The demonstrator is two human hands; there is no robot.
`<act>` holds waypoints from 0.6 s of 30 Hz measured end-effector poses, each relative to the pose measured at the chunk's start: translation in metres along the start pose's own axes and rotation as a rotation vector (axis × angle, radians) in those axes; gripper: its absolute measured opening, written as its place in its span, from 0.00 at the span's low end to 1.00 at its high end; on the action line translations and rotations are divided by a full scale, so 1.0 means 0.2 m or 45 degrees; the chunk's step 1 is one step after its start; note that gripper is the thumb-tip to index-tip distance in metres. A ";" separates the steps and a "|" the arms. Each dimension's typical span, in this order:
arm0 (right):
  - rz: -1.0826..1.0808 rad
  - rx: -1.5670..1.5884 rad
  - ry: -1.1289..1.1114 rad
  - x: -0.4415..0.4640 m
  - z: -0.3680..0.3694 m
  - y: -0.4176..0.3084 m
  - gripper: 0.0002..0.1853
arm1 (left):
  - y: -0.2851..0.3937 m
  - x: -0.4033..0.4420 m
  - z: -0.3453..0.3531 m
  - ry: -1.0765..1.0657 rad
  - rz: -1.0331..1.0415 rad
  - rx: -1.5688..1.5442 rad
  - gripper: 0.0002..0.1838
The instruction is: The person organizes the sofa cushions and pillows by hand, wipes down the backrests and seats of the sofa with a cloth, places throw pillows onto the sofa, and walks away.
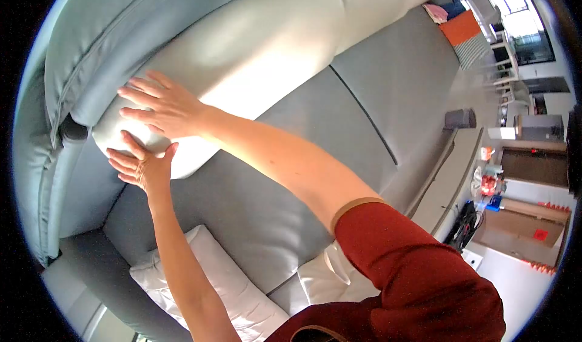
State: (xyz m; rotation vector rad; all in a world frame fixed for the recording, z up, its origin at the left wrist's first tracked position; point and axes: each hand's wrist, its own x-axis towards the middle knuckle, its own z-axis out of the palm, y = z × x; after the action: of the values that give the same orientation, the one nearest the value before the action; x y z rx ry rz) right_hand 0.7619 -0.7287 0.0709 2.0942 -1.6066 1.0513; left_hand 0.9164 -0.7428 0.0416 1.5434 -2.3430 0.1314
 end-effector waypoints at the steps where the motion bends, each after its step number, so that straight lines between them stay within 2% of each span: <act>1: 0.115 0.039 0.022 -0.07 -0.12 -0.01 0.23 | 0.00 0.00 -0.03 -0.069 -0.030 -0.025 0.66; 3: 0.592 0.064 -0.115 -0.19 -0.36 0.15 0.33 | 0.00 0.02 -0.07 -0.198 -0.139 -0.109 0.64; 4: 0.569 -0.194 0.260 -0.34 -0.34 0.33 0.40 | 0.01 0.05 -0.08 -0.259 -0.213 -0.140 0.62; 5: 0.698 -0.403 0.289 -0.39 -0.49 0.49 0.40 | 0.03 0.08 -0.13 -0.358 -0.281 -0.149 0.62; 6: 0.720 -0.608 0.419 -0.46 -0.57 0.67 0.39 | 0.05 0.10 -0.13 -0.337 -0.342 -0.228 0.62; 8: 1.064 -0.671 0.434 -0.48 -0.71 0.88 0.33 | 0.06 0.14 -0.04 -0.268 -0.465 -0.239 0.63; 10: 1.122 -0.654 0.434 -0.49 -0.73 1.06 0.33 | 0.11 0.20 0.02 -0.257 -0.635 -0.134 0.65; 11: 1.177 -0.647 0.427 -0.49 -0.71 1.14 0.32 | 0.15 0.24 0.01 -0.254 -0.634 -0.127 0.65; 13: 1.150 -0.699 0.452 -0.46 -0.64 1.21 0.31 | 0.18 0.28 0.00 -0.276 -0.788 -0.013 0.65; 15: 1.280 -0.823 0.371 -0.44 -0.58 1.27 0.31 | 0.18 0.32 0.00 -0.365 -0.816 0.064 0.68; 18: 1.283 -0.833 0.353 -0.40 -0.54 1.31 0.30 | 0.12 0.36 0.13 -0.314 -0.805 0.210 0.69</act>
State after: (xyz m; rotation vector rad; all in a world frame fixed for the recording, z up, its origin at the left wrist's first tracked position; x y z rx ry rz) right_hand 0.4715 -0.6923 0.0391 0.6468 -2.4383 0.7984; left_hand 0.8630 -0.8021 0.0431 2.4191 -1.9195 -0.0214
